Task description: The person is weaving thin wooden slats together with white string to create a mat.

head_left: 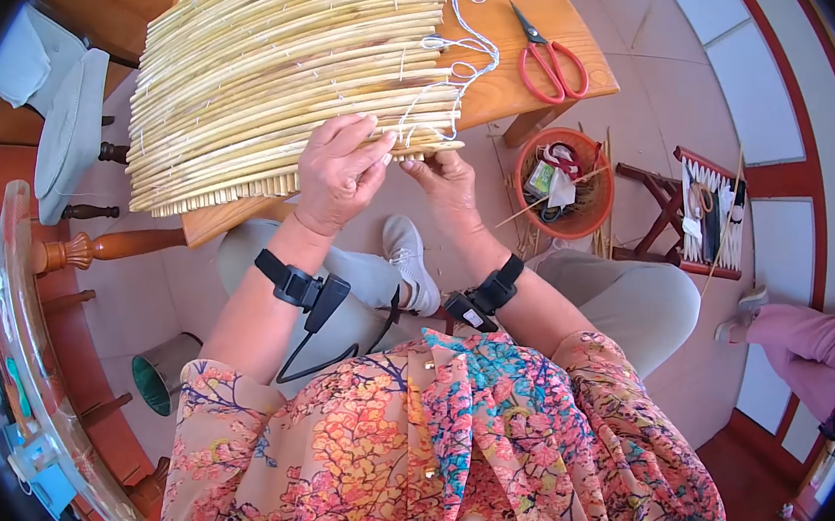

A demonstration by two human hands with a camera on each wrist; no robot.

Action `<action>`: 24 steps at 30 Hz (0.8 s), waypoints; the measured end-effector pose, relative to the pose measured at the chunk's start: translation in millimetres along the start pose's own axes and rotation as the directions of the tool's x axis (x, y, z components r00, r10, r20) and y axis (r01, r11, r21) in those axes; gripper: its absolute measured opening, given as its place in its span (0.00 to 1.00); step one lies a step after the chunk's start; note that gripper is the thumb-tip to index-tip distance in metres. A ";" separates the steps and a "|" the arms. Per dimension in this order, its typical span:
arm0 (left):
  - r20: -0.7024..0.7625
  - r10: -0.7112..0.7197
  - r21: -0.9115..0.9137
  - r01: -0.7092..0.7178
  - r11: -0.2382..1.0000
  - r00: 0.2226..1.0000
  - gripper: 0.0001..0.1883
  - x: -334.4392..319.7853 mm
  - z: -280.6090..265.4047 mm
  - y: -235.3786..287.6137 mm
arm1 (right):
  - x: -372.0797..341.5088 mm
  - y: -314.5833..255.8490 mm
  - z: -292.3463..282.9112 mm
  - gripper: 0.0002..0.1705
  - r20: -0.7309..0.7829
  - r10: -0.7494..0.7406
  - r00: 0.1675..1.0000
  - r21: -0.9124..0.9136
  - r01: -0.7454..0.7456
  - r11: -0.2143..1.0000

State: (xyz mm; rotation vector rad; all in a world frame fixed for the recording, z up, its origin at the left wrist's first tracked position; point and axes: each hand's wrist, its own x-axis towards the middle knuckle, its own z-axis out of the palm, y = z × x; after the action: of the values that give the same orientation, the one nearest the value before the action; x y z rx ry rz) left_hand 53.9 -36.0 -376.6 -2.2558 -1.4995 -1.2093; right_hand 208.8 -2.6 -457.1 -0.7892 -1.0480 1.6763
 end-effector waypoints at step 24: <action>0.044 -0.026 0.023 0.025 0.999 0.999 0.18 -0.3 -11.9 5.1 | -27.8 88.2 -156.5 0.03 0.126 0.138 0.982 -0.706 -0.009 0.708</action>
State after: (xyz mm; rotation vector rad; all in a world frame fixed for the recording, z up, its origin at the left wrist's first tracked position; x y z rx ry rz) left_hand 51.8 -45.1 -367.6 -2.2702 -1.5543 -1.1505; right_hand 318.6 0.6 -602.0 -1.1959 -1.8588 1.4016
